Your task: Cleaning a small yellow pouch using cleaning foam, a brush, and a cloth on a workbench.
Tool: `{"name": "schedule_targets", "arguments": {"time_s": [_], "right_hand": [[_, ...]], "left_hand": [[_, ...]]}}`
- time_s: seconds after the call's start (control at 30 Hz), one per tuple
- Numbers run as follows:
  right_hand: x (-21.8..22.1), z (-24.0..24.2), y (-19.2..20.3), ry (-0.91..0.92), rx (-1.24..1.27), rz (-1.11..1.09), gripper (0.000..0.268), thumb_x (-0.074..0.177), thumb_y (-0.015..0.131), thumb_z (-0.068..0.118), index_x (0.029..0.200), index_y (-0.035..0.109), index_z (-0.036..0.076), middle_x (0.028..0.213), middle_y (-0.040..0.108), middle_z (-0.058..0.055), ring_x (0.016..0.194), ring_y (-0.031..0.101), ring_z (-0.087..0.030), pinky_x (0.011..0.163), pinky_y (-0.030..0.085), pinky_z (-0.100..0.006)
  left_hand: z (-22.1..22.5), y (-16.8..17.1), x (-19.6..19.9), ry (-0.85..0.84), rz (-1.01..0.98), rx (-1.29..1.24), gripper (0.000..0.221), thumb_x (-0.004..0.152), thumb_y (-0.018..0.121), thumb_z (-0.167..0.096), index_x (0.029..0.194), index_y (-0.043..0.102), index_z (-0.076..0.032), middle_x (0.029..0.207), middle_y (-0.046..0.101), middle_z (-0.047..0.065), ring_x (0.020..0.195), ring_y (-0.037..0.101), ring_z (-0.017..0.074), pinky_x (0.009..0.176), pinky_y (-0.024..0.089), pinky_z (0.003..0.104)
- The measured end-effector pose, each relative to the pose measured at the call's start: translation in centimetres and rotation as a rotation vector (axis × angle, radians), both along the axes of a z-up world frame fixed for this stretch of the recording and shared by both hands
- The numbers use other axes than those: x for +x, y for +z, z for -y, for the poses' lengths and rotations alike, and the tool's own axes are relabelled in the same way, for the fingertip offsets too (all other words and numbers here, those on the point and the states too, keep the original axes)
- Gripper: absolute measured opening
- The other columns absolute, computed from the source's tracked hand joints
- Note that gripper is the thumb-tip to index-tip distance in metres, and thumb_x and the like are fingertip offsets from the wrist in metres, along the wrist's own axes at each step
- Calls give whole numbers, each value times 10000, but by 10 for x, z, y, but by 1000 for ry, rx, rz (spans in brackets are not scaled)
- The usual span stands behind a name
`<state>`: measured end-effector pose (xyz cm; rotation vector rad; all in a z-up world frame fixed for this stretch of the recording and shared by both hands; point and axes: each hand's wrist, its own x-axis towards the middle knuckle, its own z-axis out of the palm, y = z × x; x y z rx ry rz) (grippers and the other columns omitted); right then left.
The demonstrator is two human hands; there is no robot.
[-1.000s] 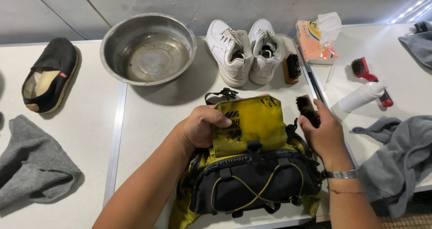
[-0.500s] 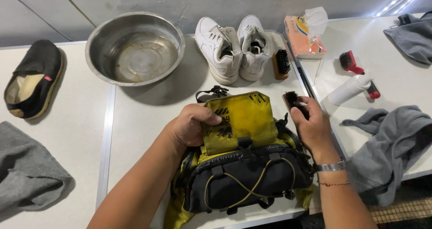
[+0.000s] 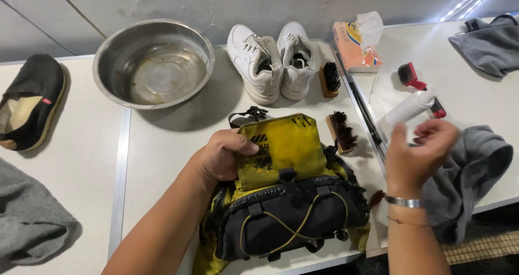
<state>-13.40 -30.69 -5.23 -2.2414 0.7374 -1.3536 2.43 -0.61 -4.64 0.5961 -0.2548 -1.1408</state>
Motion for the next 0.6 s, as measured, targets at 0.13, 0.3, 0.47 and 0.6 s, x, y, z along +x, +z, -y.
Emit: {"name": "schedule_targets", "arguments": {"time_s": [0.13, 0.3, 0.47, 0.6], "right_hand": [[10, 35, 5, -52, 337, -71, 763, 890, 789, 128, 1393, 218, 82, 1421, 407, -271, 1269, 496, -373, 1031, 415, -454], [34, 56, -6, -3, 338, -182, 731, 932, 729, 133, 1471, 237, 98, 1348, 513, -228, 1085, 641, -368, 893, 503, -467], [26, 39, 6, 84, 85, -73, 666, 973, 557, 17, 1529, 219, 160, 1378, 626, -303, 1098, 660, -468, 927, 474, -503], [2, -25, 56, 371, 170, -50, 726, 976, 459, -108, 1603, 159, 103, 1287, 527, -306, 855, 599, -356, 756, 556, -453]], "left_hand": [[-3, -19, 11, -183, 27, -110, 627, 688, 633, -65, 1280, 581, 135, 1207, 688, 278, 1084, 686, 437, 934, 574, 576], [-5, -14, 10, -238, -24, -227, 865, 717, 600, -43, 1554, 396, 37, 1354, 599, 318, 1196, 626, 468, 991, 522, 634], [-4, -11, 10, -255, -14, -266, 919, 724, 586, -39, 1612, 352, -4, 1430, 552, 309, 1251, 593, 466, 1027, 504, 632], [-5, -9, 9, -243, 9, -280, 889, 708, 594, -13, 1572, 391, 12, 1428, 556, 296, 1266, 582, 466, 1041, 495, 629]]}}
